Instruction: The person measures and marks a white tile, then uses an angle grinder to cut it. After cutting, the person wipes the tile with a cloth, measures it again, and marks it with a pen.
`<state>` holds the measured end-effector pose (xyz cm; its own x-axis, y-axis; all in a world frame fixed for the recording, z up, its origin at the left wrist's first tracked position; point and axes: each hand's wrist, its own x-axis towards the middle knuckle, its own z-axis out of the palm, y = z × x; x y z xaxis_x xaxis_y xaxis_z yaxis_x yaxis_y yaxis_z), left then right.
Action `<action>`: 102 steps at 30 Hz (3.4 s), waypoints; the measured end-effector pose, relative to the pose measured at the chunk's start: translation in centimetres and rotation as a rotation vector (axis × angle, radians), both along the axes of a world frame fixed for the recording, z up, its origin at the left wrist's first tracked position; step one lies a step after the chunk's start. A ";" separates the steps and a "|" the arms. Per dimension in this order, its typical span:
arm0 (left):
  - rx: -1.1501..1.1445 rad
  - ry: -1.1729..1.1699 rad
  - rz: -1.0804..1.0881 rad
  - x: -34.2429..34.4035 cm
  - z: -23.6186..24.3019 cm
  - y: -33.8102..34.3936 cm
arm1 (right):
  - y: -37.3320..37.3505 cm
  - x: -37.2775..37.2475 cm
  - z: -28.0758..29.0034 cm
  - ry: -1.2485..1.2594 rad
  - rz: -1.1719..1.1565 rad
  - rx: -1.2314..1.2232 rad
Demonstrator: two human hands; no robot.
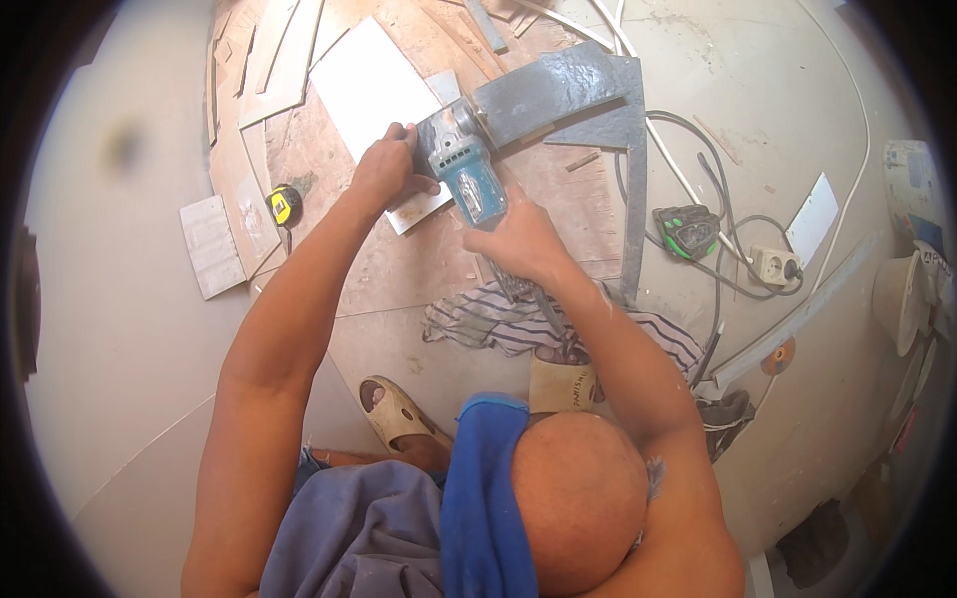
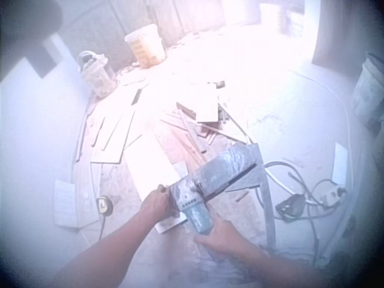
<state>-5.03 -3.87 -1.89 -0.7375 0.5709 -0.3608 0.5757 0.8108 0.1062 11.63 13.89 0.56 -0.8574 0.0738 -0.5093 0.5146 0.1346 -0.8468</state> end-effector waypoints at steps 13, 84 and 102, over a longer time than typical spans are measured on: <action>-0.032 -0.022 0.022 0.1 0.3 0.2 | 0.3 2.1 -0.7 -0.052 0.022 0.029; -0.085 -0.028 0.016 -0.1 0.5 0.4 | -0.1 -0.9 -1.8 0.044 0.004 0.030; -0.152 -0.079 0.028 0.0 0.8 0.7 | -0.2 1.1 -2.0 0.023 -0.001 0.044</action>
